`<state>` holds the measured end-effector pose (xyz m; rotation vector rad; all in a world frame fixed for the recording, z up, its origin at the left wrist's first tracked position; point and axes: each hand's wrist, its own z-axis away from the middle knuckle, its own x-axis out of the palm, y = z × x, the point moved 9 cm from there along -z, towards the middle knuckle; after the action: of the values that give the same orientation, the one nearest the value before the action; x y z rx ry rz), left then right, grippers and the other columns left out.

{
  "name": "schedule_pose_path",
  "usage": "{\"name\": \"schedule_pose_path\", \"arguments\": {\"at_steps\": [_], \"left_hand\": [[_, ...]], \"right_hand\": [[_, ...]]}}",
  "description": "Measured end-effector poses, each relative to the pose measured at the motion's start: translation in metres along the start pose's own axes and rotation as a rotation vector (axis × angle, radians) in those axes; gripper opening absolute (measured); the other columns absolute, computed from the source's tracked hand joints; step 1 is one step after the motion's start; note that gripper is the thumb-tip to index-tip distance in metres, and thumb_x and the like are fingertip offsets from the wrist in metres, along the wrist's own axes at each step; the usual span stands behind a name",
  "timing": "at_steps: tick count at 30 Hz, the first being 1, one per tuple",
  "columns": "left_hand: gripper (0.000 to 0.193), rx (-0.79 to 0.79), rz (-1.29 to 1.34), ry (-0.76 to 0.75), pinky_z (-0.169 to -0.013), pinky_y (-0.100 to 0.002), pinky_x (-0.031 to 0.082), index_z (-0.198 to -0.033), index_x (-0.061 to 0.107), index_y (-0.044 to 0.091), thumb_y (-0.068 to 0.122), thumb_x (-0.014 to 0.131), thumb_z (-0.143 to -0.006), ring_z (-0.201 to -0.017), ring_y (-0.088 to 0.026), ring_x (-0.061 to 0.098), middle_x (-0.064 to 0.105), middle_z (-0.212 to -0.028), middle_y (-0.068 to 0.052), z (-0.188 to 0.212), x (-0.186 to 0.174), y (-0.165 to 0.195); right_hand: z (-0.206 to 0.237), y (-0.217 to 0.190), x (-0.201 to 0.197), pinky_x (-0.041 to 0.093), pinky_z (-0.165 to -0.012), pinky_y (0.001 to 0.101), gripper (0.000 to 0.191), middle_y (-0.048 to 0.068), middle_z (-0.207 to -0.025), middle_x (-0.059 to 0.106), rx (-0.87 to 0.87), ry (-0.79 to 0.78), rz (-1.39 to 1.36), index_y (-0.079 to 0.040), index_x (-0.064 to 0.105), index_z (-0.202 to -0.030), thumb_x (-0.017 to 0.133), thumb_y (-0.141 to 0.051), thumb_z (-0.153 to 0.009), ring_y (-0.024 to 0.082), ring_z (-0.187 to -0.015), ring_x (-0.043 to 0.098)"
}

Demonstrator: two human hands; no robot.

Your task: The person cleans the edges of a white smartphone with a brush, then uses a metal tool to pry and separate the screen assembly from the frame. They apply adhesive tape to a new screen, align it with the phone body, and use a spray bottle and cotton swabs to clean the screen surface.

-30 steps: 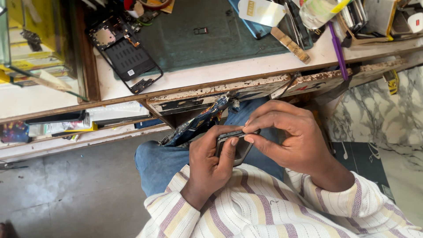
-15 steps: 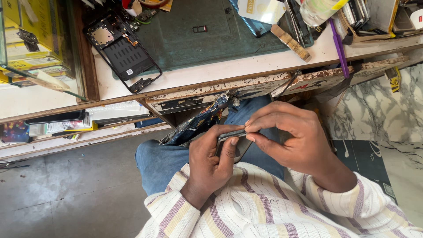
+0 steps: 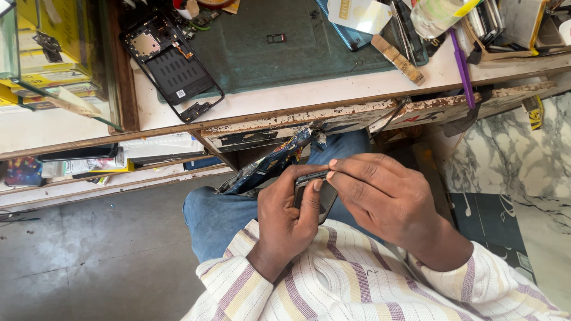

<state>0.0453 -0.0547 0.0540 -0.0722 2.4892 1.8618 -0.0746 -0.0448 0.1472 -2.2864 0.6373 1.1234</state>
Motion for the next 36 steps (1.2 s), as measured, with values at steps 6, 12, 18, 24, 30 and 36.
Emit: {"name": "schedule_pose_path", "arguments": {"at_steps": [6,12,18,24,30,36], "left_hand": [[0.013,-0.026,0.122,0.012,-0.066,-0.022,0.052,-0.113,0.068,0.0,0.005,0.062,-0.103,-0.075,-0.007,0.067,0.073,-0.085,-0.006,0.001,-0.002,-0.004],[0.014,-0.112,0.21,0.004,-0.059,-0.02,0.045,-0.113,0.07,-0.001,0.007,0.062,-0.104,-0.069,-0.002,0.057,0.068,-0.076,-0.003,0.006,-0.001,-0.012],[0.011,-0.012,0.126,0.006,-0.062,-0.02,0.046,-0.108,0.069,0.0,0.009,0.062,-0.105,-0.069,-0.003,0.061,0.068,-0.078,-0.003,0.004,-0.004,-0.008],[0.012,-0.17,0.228,0.015,-0.058,-0.022,0.04,-0.108,0.069,0.0,0.01,0.061,-0.106,-0.066,-0.003,0.05,0.062,-0.076,0.0,0.008,-0.003,-0.028],[0.016,-0.196,0.388,-0.046,-0.066,-0.021,0.042,-0.115,0.066,0.0,0.011,0.056,-0.109,-0.075,-0.002,0.05,0.063,-0.085,0.003,0.008,0.0,-0.035],[0.015,-0.241,0.392,-0.008,-0.064,-0.021,0.039,-0.113,0.067,0.0,0.009,0.056,-0.107,-0.074,-0.001,0.046,0.06,-0.082,0.005,0.008,0.002,-0.044]], "right_hand": [[0.001,0.012,0.003,0.061,-0.082,0.0332,0.02,0.011,-0.105,0.073,0.157,0.067,-0.138,-0.002,0.072,-0.104,0.08,0.0,-0.086,0.024,-0.097,0.074],[0.005,0.033,0.013,0.06,-0.08,0.0294,0.018,0.011,-0.101,0.075,0.363,0.054,-0.392,0.0,0.072,-0.102,0.08,-0.004,-0.087,0.019,-0.093,0.074],[0.005,0.037,0.019,0.057,-0.075,0.0277,0.014,0.01,-0.093,0.073,0.403,0.03,-0.433,-0.001,0.071,-0.096,0.08,-0.003,-0.085,0.017,-0.085,0.072],[0.006,0.043,0.029,0.057,-0.072,0.0248,0.011,0.009,-0.091,0.073,0.459,-0.003,-0.475,0.0,0.073,-0.096,0.079,-0.002,-0.088,0.013,-0.082,0.072],[0.016,0.054,0.04,0.061,-0.076,0.0212,0.013,0.009,-0.103,0.073,0.595,-0.035,-0.655,0.001,0.075,-0.105,0.074,-0.002,-0.093,0.01,-0.091,0.071],[0.02,0.056,0.046,0.062,-0.076,0.0212,0.014,0.008,-0.104,0.073,0.601,-0.044,-0.65,0.0,0.074,-0.106,0.074,-0.002,-0.092,0.01,-0.092,0.07]]}}
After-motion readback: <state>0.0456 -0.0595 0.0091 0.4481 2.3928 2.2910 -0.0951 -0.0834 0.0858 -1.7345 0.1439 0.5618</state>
